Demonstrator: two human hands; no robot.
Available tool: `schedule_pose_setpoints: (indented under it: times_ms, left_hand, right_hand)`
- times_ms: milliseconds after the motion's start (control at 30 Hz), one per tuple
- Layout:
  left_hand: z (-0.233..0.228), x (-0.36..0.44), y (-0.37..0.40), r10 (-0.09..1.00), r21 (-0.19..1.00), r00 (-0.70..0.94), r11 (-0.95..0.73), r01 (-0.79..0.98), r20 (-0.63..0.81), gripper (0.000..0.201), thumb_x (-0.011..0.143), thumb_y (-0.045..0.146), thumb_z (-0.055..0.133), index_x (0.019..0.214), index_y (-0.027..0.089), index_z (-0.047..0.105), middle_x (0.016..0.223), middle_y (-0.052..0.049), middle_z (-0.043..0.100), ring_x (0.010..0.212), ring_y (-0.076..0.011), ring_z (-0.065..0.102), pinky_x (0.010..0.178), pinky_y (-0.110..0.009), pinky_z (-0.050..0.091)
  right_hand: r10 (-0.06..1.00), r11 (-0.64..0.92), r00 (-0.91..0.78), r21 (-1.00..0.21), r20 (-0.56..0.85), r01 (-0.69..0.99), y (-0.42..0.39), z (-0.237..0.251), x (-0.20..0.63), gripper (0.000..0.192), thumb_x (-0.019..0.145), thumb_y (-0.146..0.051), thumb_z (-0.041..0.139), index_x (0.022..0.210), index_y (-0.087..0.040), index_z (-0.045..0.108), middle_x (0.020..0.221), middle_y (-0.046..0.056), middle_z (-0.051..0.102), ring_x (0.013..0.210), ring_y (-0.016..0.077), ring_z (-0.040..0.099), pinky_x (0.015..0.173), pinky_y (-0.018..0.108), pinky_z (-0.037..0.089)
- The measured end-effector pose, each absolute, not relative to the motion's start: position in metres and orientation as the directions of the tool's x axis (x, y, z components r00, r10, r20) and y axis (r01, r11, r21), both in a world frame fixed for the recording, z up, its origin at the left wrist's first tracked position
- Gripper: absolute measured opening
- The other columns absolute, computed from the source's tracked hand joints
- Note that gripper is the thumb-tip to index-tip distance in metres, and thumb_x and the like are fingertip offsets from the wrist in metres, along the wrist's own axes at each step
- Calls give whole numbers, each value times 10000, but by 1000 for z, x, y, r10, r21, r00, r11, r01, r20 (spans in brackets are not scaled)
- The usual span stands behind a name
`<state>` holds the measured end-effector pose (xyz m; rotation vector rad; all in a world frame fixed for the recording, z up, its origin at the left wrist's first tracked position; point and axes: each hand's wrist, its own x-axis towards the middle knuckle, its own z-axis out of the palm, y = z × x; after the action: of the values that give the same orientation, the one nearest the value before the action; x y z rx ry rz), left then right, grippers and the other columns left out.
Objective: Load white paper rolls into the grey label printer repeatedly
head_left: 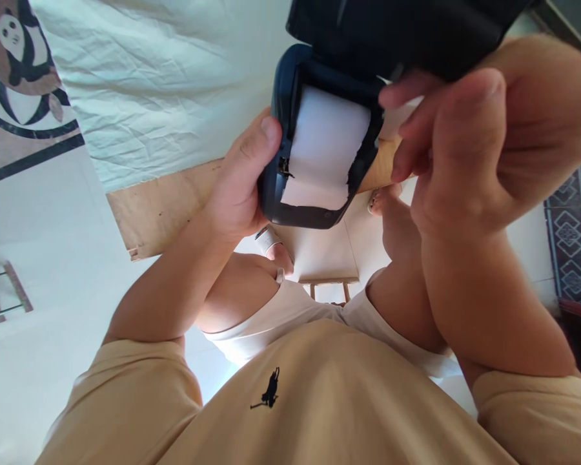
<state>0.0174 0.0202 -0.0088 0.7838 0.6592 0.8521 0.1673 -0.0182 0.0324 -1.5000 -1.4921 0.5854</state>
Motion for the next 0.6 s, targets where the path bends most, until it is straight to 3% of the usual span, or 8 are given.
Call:
schedule_pose_setpoints:
  times_ms: [67, 133, 233, 333, 433, 600]
  left_hand:
    - [-8, 18, 20, 842, 824, 496, 427, -373, -212, 340, 810, 379, 329, 902, 137, 551, 813, -68, 565, 903, -189, 559, 729, -285, 443]
    - [-7, 18, 20, 841, 824, 485, 439, -358, -238, 332, 795, 408, 369, 910, 144, 534, 768, -51, 550, 861, -180, 560, 705, -278, 428]
    - [-7, 18, 19, 839, 826, 474, 453, -335, -268, 330, 764, 452, 423, 888, 161, 515, 689, -21, 518, 814, -157, 554, 667, -253, 402]
    - [-7, 16, 18, 836, 830, 479, 453, -326, -268, 284, 777, 412, 415, 893, 172, 515, 633, -4, 475, 757, -125, 551, 586, -215, 358]
    - [-7, 15, 18, 838, 843, 490, 431, -322, -241, 279, 759, 426, 444, 884, 187, 516, 621, 1, 469, 711, -109, 530, 558, -205, 338]
    - [-8, 14, 18, 840, 829, 488, 437, -350, -237, 241, 784, 387, 425, 818, 172, 529, 670, 5, 478, 573, -39, 427, 517, -186, 317]
  right_hand:
    - [906, 176, 183, -734, 381, 656, -16, 29, 166, 289, 780, -281, 335, 663, -86, 513, 735, 1, 553, 618, -30, 478, 630, 129, 391]
    - [896, 163, 98, -526, 434, 835, -16, 25, 165, 218, 753, -283, 383, 746, -136, 544, 843, -40, 565, 686, -19, 500, 695, 142, 402]
    - [951, 96, -10, -267, 308, 959, -16, 23, 165, 220, 738, -351, 391, 864, -261, 547, 951, -110, 539, 861, 23, 523, 784, 166, 406]
    - [975, 20, 24, -196, 221, 980, -17, 26, 162, 240, 760, -386, 331, 878, -342, 536, 1031, -166, 492, 926, 30, 518, 829, 184, 398]
    - [978, -7, 31, -120, 206, 993, -17, 30, 160, 248, 770, -413, 301, 879, -390, 523, 1007, -153, 493, 918, 35, 518, 794, 185, 375]
    - [991, 69, -56, -108, 119, 992, -19, 35, 160, 251, 781, -395, 277, 950, -356, 459, 1011, -154, 485, 890, 34, 505, 702, 149, 314]
